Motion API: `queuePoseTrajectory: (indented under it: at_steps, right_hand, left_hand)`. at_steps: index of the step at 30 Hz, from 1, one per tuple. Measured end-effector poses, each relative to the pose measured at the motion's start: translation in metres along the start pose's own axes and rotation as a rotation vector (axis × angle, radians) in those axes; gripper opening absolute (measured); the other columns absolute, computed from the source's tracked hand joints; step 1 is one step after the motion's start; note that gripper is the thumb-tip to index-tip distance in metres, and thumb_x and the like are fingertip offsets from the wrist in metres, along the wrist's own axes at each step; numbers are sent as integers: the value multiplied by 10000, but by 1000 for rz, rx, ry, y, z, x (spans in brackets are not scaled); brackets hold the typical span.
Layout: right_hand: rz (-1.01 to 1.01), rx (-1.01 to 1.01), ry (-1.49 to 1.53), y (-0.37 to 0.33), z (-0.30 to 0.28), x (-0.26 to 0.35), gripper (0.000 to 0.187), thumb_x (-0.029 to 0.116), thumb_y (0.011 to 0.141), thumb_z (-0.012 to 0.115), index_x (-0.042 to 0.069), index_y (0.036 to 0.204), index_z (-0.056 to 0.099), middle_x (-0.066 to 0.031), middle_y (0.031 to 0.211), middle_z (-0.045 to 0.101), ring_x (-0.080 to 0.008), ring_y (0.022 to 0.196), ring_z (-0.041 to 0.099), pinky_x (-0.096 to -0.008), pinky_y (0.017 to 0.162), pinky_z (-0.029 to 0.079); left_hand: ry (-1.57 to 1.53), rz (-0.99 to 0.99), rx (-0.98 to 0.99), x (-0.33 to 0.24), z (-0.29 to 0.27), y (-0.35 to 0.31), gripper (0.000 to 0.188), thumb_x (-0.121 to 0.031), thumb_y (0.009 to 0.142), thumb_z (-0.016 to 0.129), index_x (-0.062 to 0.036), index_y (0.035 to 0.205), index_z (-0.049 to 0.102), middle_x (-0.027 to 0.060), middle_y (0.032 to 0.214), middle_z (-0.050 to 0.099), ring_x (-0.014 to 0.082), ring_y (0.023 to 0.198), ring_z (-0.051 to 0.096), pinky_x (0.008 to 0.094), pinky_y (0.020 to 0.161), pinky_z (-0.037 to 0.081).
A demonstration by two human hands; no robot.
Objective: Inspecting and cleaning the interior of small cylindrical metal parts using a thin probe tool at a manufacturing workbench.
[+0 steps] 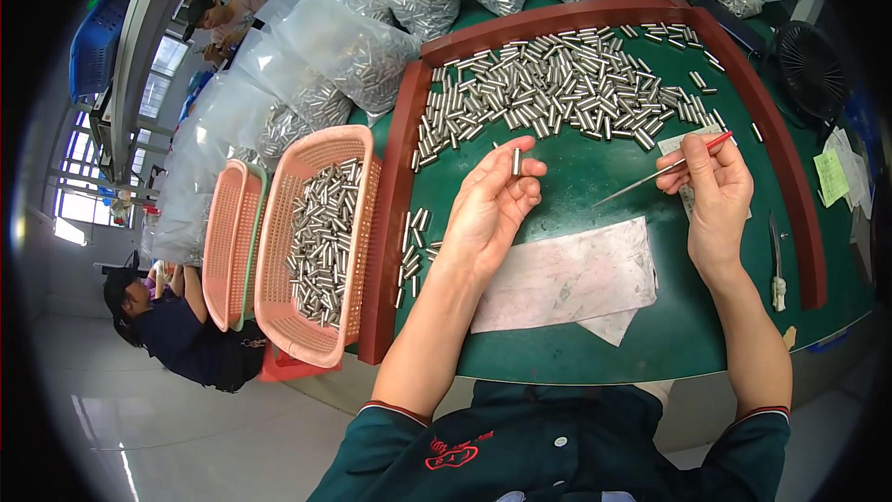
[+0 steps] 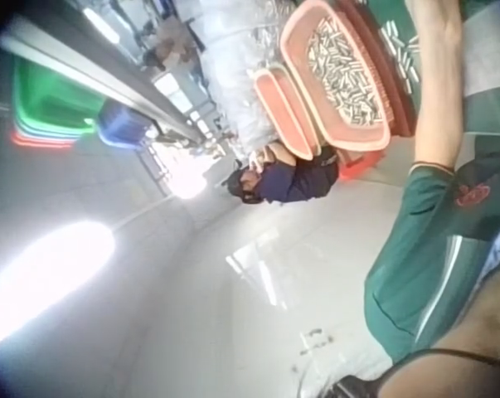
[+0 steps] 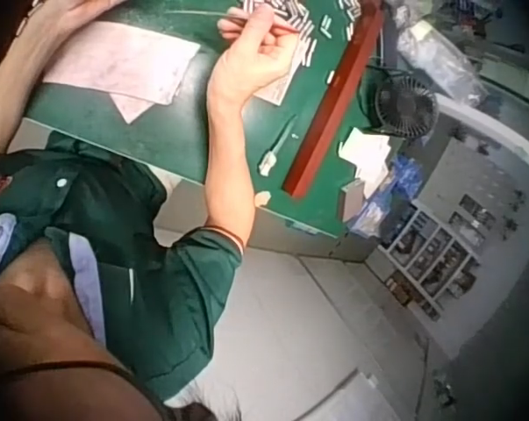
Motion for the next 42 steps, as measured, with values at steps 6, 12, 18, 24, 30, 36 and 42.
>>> queuePoseTrajectory:
  at_steps: [6, 12, 18, 24, 30, 36, 42]
  right_hand:
    - [-78, -20, 5, -4, 1, 5, 157, 165, 877, 515, 12, 843, 501, -95, 708, 610, -111, 569, 570, -202, 534, 440]
    - [-375, 62, -1, -16, 8, 15, 105, 73, 890, 455, -24, 927, 472, -131, 820, 590, -160, 671, 598, -244, 624, 503]
    - [-711, 167, -96, -25, 12, 20, 118, 45, 847, 518, -47, 903, 469, -173, 807, 601, -202, 677, 597, -272, 606, 512]
    - [-853, 229, -238, -29, 16, 18, 158, 60, 800, 588, -34, 883, 491, -150, 740, 608, -242, 659, 623, -270, 530, 506]
    - [-860, 236, -274, -27, 17, 18, 160, 53, 779, 607, -29, 869, 503, -141, 724, 605, -245, 643, 622, -272, 521, 507]
    - [-872, 253, -308, -27, 20, 15, 162, 37, 764, 613, -22, 858, 496, -140, 734, 604, -253, 637, 620, -275, 506, 499]
    - [-857, 264, -328, -27, 21, 15, 165, 27, 746, 623, -16, 848, 500, -139, 737, 605, -251, 634, 616, -275, 493, 489]
  left_hand:
    - [85, 3, -24, 1, 7, -3, 240, -195, 892, 478, -22, 1057, 468, 93, 866, 581, 120, 695, 554, 222, 641, 478]
    - [309, 185, -25, 1, 10, -3, 148, -188, 850, 556, -63, 925, 534, 18, 796, 545, 89, 729, 515, 231, 686, 426]
    - [597, 312, -47, 7, 15, -2, 106, -57, 839, 537, -9, 932, 554, 8, 821, 531, 70, 698, 498, 210, 654, 435]
    - [808, 385, -90, 13, 17, -4, 89, -21, 830, 534, 7, 910, 561, 19, 821, 543, 72, 706, 512, 204, 666, 435]
    - [924, 399, -109, 15, 19, -4, 85, -7, 826, 533, 11, 904, 561, 15, 827, 551, 63, 710, 510, 193, 664, 434]
    - [947, 394, -104, 15, 17, -5, 84, -2, 823, 531, 14, 902, 559, 17, 819, 552, 65, 708, 513, 193, 664, 435]
    - [957, 394, -89, 15, 17, -5, 89, -7, 822, 526, 20, 901, 558, 16, 808, 545, 63, 695, 505, 193, 655, 429]
Point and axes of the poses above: each hand's wrist, its own y-axis towards the middle knuckle, its own z-axis out of the palm, x = y × z, the point moved 2 cm from there along y, towards the middle knuckle
